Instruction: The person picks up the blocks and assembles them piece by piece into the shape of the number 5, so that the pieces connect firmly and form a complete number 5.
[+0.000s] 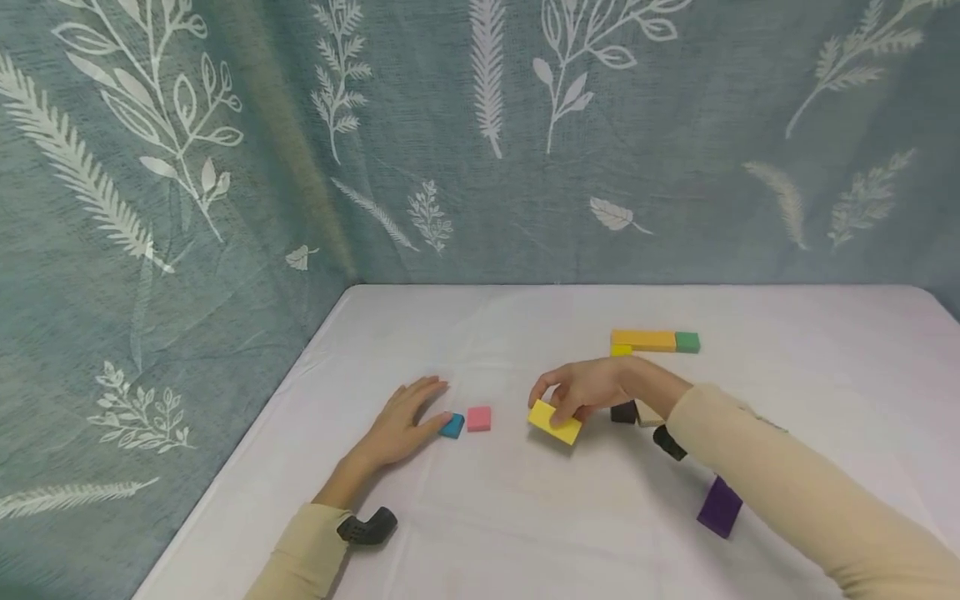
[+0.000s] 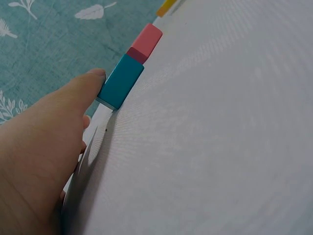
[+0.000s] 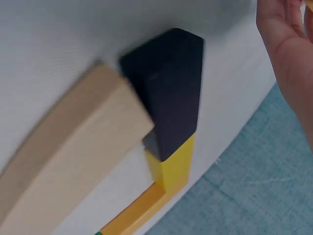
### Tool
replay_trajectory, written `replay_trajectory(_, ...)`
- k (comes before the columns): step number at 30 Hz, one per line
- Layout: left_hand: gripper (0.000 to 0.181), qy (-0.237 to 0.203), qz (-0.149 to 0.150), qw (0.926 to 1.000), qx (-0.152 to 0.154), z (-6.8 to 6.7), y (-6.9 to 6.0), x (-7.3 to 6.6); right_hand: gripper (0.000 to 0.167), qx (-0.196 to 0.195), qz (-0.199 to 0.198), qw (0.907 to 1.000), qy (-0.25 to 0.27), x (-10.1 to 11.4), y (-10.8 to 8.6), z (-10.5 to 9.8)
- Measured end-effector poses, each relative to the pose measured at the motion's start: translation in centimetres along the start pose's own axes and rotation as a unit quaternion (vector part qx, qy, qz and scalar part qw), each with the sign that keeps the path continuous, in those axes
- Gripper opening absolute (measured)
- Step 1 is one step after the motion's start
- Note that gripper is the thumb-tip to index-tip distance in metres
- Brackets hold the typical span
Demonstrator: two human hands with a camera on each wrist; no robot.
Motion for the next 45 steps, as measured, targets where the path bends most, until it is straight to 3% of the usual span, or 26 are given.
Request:
replay_trajectory(6, 0.055, 0.001, 0.004, 1.0000, -0.005, -0.3, -0.1, 0.1, 0.028, -0.005, 0.007, 0.9994, -0.034, -1.2, -1.2, 1.1)
replay_trajectory(14, 0.056, -0.008, 0.008, 0.9999, -0.001, -0.3, 0.2, -0.2, 0.027, 0.019, 0.012, 0.9982, -0.055, -2.8, -3.0, 2.9)
replay_trajectory(21, 0.056, -0.007, -0.005, 0.9999, 0.009, 0.1, 0.3, 0.0, 0.025, -0.001, 0.023, 0.9979, -0.061, -4.4, -4.2, 3.8)
replay_trajectory(30, 0.056, -0.016, -0.002, 0.9998, 0.008, 0.0, 0.2, 0.0, 0.024, -0.030, -0.010, 0.9930, -0.114, -5.3, -6.2, 4.5)
replay_trajectory(37, 0.055, -0.014, 0.001, 0.9999, 0.008, 0.2, 0.3, 0.0, 0.027, -0.021, -0.051, 0.9893, -0.135, -5.5, -7.5, 5.1)
replay_trajectory(45, 0.055, -0.013, 0.005, 0.9999, 0.005, 0.2, 0.4, -0.1, 0.026, 0.010, -0.025, 0.9853, -0.169, -6.3, -7.9, 5.6)
Point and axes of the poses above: each hand's wrist, its own y-axis towards the middle knuckle, its own z-axis out of the palm, x = y × z, the point moved 8 cm from there along y, towards the middle knuckle, and after that the axes turned 6 degrees about z, right-handed, at the moved point
